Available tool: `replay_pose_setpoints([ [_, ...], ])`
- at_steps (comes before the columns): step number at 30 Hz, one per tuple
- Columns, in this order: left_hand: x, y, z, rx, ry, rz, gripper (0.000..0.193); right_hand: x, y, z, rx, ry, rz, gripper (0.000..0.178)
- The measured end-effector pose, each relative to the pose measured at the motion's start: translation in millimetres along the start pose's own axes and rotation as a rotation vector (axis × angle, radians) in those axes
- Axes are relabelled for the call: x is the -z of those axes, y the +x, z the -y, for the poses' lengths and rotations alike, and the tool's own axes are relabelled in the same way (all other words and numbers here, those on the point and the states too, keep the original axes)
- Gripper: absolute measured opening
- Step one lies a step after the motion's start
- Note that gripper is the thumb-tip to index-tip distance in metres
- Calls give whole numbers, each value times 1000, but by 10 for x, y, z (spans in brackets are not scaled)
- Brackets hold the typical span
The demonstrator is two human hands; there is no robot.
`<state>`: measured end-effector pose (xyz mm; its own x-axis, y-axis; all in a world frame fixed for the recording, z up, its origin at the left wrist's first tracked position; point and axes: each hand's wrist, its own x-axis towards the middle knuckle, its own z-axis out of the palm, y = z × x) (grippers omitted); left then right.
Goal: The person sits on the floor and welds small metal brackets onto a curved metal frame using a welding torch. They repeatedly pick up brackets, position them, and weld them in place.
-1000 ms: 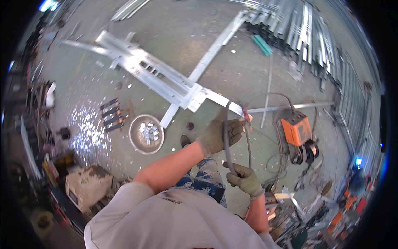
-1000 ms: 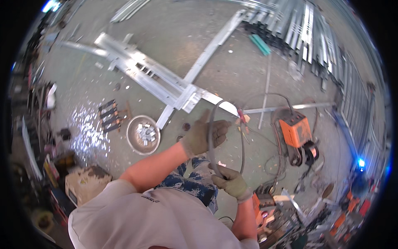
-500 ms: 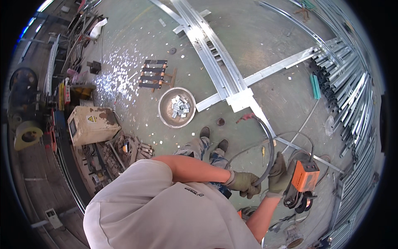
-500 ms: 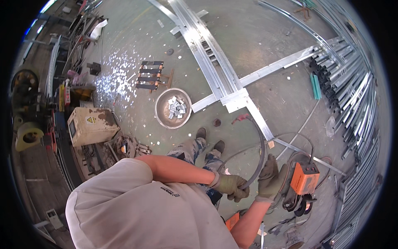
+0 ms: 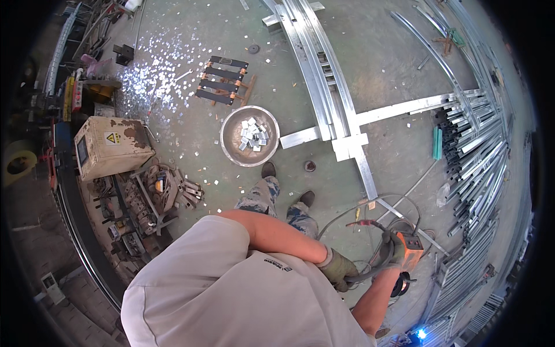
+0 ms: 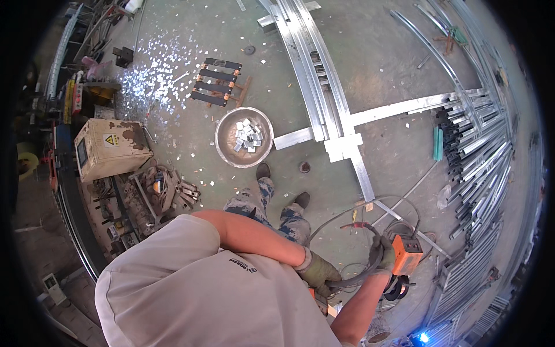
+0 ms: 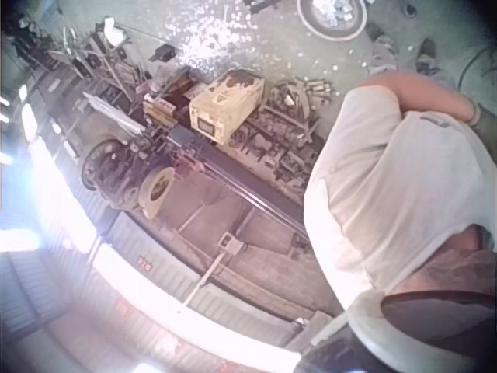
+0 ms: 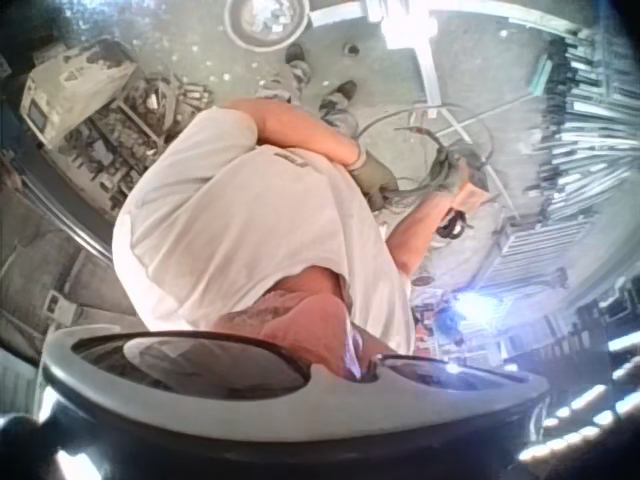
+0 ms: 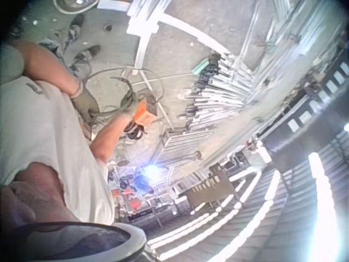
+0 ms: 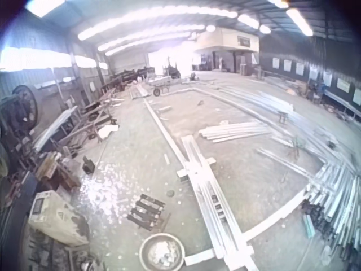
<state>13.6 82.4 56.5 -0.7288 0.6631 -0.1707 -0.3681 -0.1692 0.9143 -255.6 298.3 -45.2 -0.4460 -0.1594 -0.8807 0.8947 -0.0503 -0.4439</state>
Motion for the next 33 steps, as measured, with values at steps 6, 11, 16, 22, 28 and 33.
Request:
replay_pose_setpoints([
  [6, 627, -1044, -19, 78, 188, -473, 74, -451, -765, 867, 332, -241, 85, 30],
  [11, 1326, -1977, -1, 48, -54, -785, 69, -1897, -1914, 694, 730, -434, -10, 43],
  [16, 1678, -2480, -181, -60, -515, -893, 63, -2502, -1995, 279, 703, -461, 302, 41],
  [22, 2299, -2629, -428, -309, -1030, -890, 58, -3463, -2207, -341, 656, -696, 427, 43],
  [28, 3182, -3130, -755, -524, -1512, -1022, 67, -4365, -1938, -425, 410, -1004, 545, 32],
  [33, 3773, -3372, -255, -679, -1512, -1225, 30, -5057, -1193, -687, 116, -1120, 676, 32],
])
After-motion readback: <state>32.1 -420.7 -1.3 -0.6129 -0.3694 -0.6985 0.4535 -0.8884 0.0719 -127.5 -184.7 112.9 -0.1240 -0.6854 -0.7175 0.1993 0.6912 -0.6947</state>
